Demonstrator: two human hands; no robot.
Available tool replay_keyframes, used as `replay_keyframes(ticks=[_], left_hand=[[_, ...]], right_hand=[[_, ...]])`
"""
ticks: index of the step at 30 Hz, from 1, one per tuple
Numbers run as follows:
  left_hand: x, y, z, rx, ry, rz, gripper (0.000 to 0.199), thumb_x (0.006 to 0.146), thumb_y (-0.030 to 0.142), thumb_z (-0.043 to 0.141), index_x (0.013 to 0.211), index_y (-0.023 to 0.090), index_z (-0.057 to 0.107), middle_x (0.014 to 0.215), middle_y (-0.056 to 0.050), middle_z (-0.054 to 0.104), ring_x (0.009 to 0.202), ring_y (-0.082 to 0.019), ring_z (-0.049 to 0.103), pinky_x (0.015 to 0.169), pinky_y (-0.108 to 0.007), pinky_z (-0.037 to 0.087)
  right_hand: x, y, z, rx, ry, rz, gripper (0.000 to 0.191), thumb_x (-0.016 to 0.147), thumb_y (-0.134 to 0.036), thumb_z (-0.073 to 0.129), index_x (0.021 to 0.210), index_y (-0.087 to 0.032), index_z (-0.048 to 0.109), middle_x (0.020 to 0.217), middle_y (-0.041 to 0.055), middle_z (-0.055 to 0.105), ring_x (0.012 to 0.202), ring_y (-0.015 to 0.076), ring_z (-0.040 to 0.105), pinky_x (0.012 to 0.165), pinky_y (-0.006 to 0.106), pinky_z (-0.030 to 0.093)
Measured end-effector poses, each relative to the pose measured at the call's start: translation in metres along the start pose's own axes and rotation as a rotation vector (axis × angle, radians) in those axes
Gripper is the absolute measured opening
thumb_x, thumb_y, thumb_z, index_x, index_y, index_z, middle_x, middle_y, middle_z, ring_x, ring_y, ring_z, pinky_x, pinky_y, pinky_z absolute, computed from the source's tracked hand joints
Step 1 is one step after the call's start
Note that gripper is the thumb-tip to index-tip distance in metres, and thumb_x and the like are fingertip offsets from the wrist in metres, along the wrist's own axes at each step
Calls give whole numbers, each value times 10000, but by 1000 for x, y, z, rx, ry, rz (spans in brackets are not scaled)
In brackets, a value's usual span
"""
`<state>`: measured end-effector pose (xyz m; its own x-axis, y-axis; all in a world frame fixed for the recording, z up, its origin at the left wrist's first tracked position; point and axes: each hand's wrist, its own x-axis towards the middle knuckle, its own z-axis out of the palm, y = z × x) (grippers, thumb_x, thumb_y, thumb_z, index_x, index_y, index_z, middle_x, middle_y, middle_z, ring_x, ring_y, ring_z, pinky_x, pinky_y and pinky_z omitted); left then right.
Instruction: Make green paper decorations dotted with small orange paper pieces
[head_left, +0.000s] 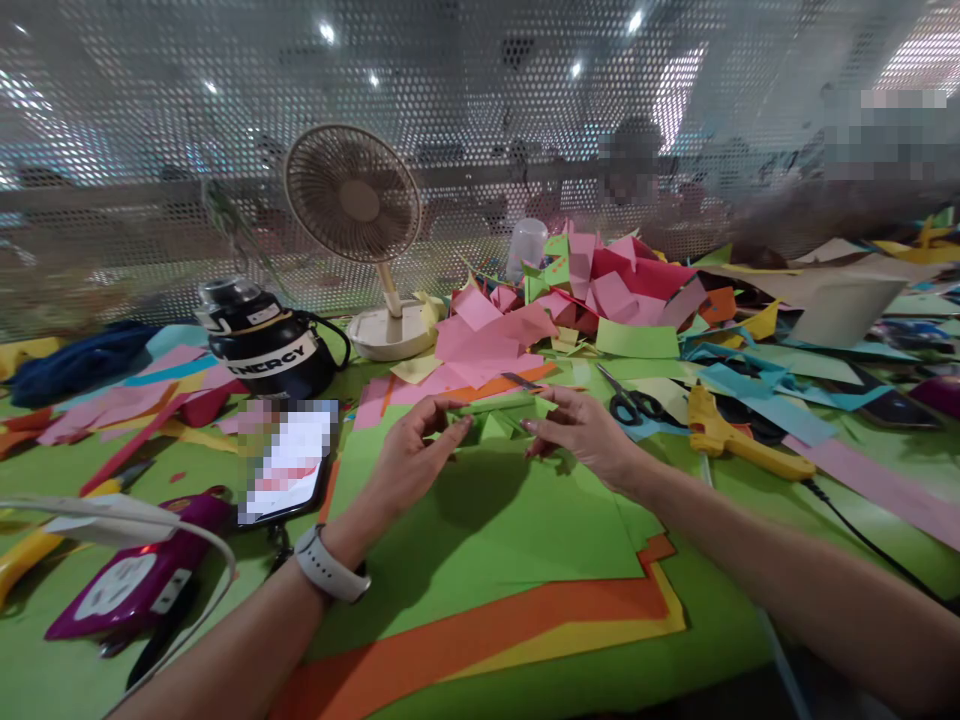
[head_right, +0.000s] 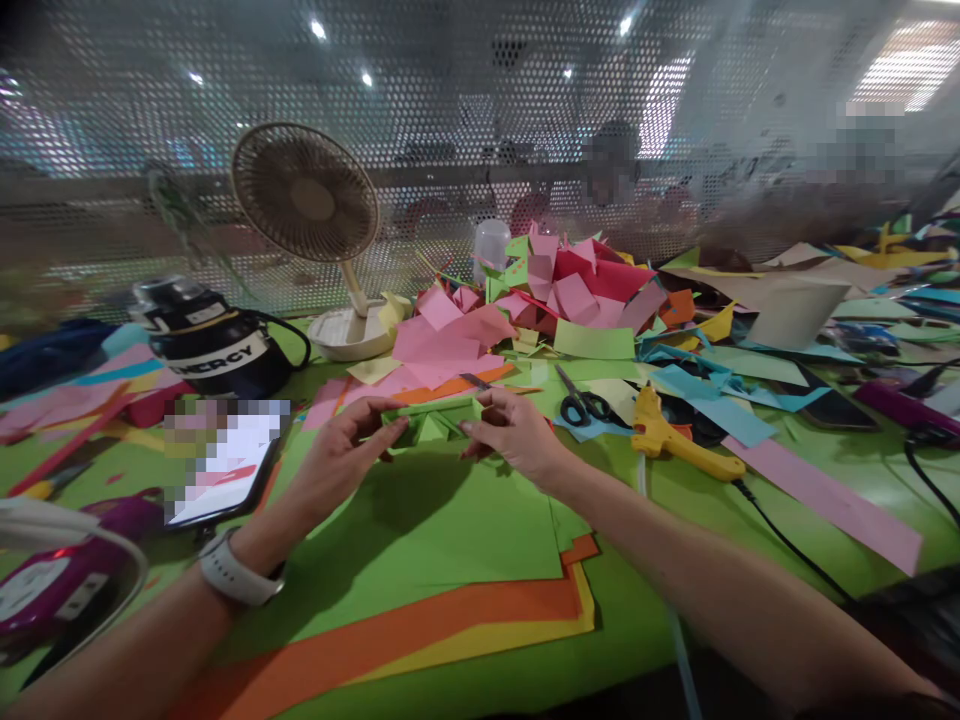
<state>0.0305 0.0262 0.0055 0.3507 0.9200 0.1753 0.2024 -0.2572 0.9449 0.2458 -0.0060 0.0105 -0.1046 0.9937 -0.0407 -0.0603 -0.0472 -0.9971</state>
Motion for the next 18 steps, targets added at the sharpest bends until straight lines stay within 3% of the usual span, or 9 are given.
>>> replay_keyframes(ticks=[9, 15, 18], left_hand=[[5, -9, -2, -23, -1, 161, 237, 864, 262, 517, 1095, 222, 549, 988, -27, 535, 800, -150, 523, 666, -295, 590], [3, -1, -1, -206, 33, 70, 235, 838, 252, 543, 1064, 215, 597, 1137, -56, 584, 981, -196, 565, 723, -304, 577], [1, 2, 1, -425, 63, -47, 276, 781, 208, 605, 1057, 216, 608, 1100, -41, 613, 897, -174, 599, 719, -317, 572]], right_hand=[[5, 3, -7, 48, 32, 39, 149, 745, -117, 657, 861, -175, 584, 684, -37, 652, 565, 87, 671, 553, 199, 555], [4, -1, -5, 58, 51, 57, 163, 731, -58, 573, 842, -174, 602, 706, -33, 649, 580, 76, 664, 558, 183, 537], [3, -4, -3, 50, 54, 63, 177, 739, -58, 521, 843, -184, 589, 645, -53, 624, 545, 71, 650, 551, 183, 529]])
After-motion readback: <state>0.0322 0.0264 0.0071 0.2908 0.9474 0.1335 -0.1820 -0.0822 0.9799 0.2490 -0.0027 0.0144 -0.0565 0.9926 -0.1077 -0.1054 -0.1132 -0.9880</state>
